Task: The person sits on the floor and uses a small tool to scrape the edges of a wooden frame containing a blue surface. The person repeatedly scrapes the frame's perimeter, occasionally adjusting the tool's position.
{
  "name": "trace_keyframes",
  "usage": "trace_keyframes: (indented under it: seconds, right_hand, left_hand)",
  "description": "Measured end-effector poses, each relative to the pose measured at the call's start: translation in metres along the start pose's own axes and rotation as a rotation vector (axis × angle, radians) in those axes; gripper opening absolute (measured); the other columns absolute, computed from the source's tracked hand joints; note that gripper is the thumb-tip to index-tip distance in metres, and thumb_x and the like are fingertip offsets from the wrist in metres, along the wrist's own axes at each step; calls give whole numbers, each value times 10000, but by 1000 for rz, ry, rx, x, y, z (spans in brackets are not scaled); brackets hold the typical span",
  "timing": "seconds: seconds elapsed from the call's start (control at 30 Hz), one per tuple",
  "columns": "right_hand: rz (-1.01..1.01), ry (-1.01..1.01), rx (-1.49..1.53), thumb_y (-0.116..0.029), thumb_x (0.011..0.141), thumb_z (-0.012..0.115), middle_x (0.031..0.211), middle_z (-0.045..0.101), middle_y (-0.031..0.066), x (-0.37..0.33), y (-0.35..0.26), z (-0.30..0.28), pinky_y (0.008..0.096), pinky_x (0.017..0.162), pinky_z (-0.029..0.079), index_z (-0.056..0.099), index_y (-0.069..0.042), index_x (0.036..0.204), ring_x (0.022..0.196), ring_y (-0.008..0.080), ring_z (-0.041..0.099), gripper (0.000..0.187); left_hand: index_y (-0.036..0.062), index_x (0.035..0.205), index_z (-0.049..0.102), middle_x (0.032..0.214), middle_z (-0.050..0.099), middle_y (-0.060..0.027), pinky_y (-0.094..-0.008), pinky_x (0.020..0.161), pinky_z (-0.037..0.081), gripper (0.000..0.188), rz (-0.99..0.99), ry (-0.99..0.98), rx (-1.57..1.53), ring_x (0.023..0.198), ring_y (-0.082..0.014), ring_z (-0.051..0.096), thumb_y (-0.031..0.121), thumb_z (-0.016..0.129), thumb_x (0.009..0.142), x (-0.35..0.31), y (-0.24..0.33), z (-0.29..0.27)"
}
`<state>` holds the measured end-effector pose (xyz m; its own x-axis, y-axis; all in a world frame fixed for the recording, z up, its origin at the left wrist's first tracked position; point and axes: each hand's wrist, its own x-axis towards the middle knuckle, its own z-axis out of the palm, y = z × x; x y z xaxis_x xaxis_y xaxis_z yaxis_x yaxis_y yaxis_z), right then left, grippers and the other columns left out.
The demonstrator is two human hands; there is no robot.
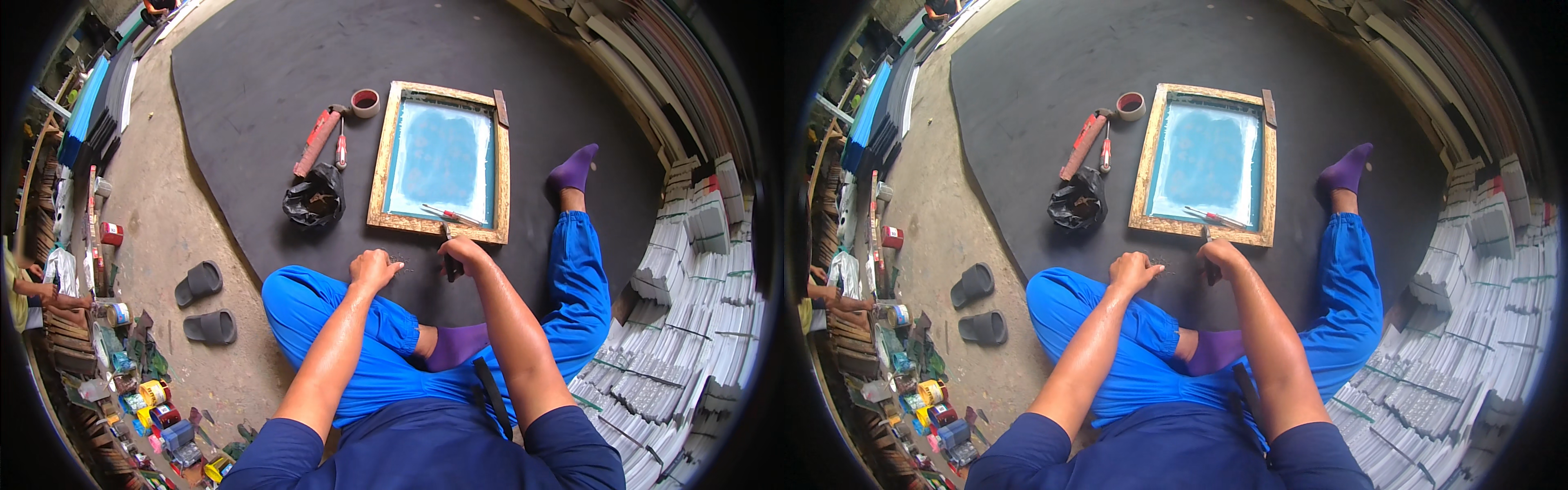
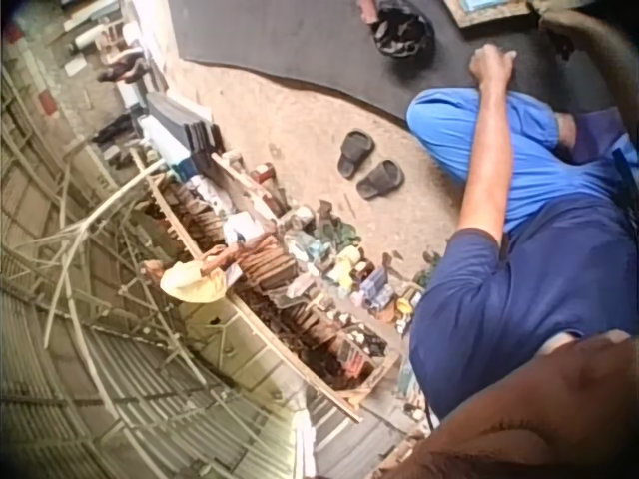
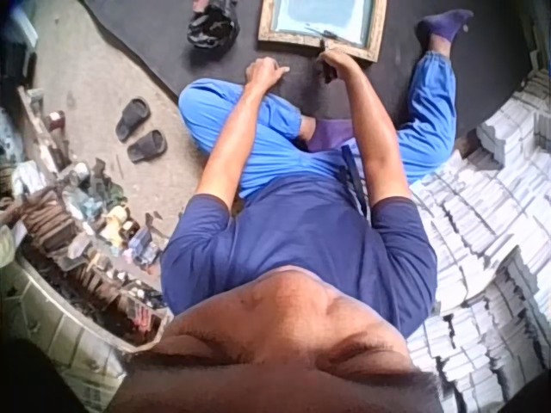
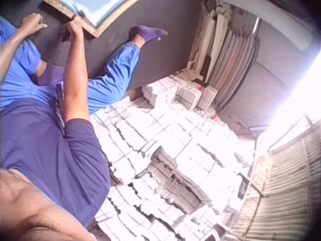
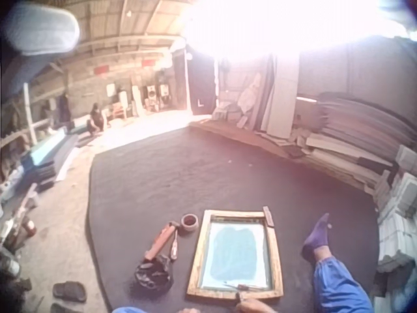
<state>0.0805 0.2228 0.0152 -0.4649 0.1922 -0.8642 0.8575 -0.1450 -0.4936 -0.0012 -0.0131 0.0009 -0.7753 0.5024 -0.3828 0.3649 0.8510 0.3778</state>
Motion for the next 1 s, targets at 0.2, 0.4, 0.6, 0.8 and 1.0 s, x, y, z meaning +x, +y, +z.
trace_keyframes:
  seconds: [0.2,0.4,0.6,0.8,1.0]
  right_hand:
    - [53,-8,-93,-140,874,641,851,678,223,-5,-18,-5,489,529,568,590,85,1070,658,339,702,303]
    - [-83,108,-45,-11,779,472,636,615,186,12,6,9,434,382,429,592,99,737,480,292,615,169]
    - [-134,354,-69,-89,878,533,627,580,104,6,11,42,373,378,418,605,25,880,434,213,554,135]
    - [-372,245,237,-4,831,506,623,575,87,29,53,47,336,409,448,607,20,1019,439,183,543,215]
    - [-348,-51,-68,-47,816,565,700,667,102,-6,59,75,310,444,495,639,13,1006,522,174,639,212]
  left_hand:
    - [105,879,797,866,750,-174,-467,757,580,442,6,-50,-28,855,-361,737,540,742,824,2,1,-1]
    - [105,859,794,843,746,-171,-469,739,578,435,19,-42,-58,839,-366,734,536,734,832,7,7,-1]
    - [110,844,793,830,746,-168,-468,741,576,429,-10,-43,-69,834,-362,733,534,726,838,8,5,0]
    - [149,913,780,904,746,-99,-450,747,569,298,43,32,-151,861,-326,725,439,743,851,9,7,-1]
    - [168,1008,755,983,721,-38,-437,750,562,178,291,253,-243,890,-297,708,287,729,878,0,2,5]
